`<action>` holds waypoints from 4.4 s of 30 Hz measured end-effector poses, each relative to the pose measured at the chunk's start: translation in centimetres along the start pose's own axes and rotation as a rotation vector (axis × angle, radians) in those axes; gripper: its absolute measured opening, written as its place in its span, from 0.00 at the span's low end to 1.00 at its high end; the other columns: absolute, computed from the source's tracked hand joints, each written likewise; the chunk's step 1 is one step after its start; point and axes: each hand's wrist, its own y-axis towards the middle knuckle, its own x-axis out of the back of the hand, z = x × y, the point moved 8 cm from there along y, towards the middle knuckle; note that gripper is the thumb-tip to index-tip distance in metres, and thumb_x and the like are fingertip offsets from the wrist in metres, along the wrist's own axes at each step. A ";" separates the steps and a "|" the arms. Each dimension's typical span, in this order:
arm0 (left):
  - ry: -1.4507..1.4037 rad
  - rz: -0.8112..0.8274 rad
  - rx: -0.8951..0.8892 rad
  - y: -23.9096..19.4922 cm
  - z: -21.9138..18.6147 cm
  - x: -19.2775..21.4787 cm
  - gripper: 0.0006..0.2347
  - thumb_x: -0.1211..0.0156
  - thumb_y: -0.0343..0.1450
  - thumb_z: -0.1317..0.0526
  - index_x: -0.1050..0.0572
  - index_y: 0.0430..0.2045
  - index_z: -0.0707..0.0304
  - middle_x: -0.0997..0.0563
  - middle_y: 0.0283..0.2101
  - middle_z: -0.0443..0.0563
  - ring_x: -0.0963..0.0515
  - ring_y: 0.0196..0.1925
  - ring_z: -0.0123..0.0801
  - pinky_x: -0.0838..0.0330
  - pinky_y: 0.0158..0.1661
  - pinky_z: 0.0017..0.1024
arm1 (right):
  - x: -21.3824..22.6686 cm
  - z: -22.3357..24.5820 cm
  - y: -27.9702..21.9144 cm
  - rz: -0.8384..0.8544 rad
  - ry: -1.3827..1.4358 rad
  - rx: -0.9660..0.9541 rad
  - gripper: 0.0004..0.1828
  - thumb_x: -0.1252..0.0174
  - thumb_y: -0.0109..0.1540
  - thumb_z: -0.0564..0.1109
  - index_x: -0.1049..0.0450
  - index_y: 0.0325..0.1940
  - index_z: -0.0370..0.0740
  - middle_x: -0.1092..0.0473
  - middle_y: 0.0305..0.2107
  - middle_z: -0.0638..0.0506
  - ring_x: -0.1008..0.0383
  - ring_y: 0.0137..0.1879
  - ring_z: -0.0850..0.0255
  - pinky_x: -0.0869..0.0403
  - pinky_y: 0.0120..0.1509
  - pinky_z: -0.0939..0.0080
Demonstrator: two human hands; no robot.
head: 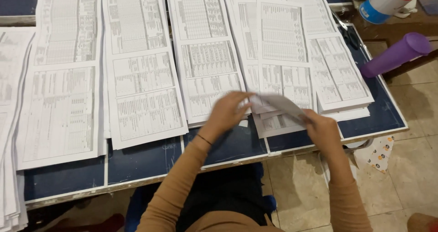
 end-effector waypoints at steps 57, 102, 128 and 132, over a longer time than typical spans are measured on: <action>0.667 -0.002 0.243 -22.1 0.8 21.2 0.18 0.31 0.75 0.57 0.19 0.61 0.54 0.18 0.66 0.55 0.24 0.72 0.49 0.35 0.70 0.57 | 4.2 27.7 9.6 -0.393 0.305 0.395 0.17 0.47 0.82 0.46 0.16 0.63 0.35 0.18 0.43 0.38 0.16 0.48 0.38 0.20 0.53 0.47; 0.670 -0.202 0.426 -33.5 2.6 39.4 0.19 0.19 0.62 0.59 0.12 0.49 0.47 0.13 0.58 0.45 0.19 0.63 0.50 0.27 0.63 0.49 | -5.3 25.5 6.3 0.135 0.548 0.145 0.12 0.31 0.74 0.51 0.17 0.43 0.41 0.20 0.28 0.45 0.17 0.39 0.50 0.25 0.47 0.51; 0.237 0.052 0.784 -32.8 4.8 41.1 0.19 0.22 0.64 0.60 0.13 0.50 0.46 0.23 0.67 0.40 0.26 0.71 0.37 0.32 0.68 0.43 | -2.2 24.8 5.0 0.318 0.704 -0.328 0.31 0.37 0.66 0.54 0.24 0.68 0.33 0.22 0.59 0.40 0.23 0.67 0.46 0.23 0.70 0.48; 0.234 0.044 0.811 -32.9 4.4 41.3 0.18 0.24 0.65 0.61 0.13 0.50 0.47 0.23 0.67 0.39 0.27 0.72 0.36 0.32 0.68 0.43 | -1.6 25.2 5.0 0.309 0.691 -0.331 0.31 0.36 0.65 0.55 0.23 0.68 0.34 0.22 0.59 0.41 0.23 0.67 0.47 0.23 0.70 0.48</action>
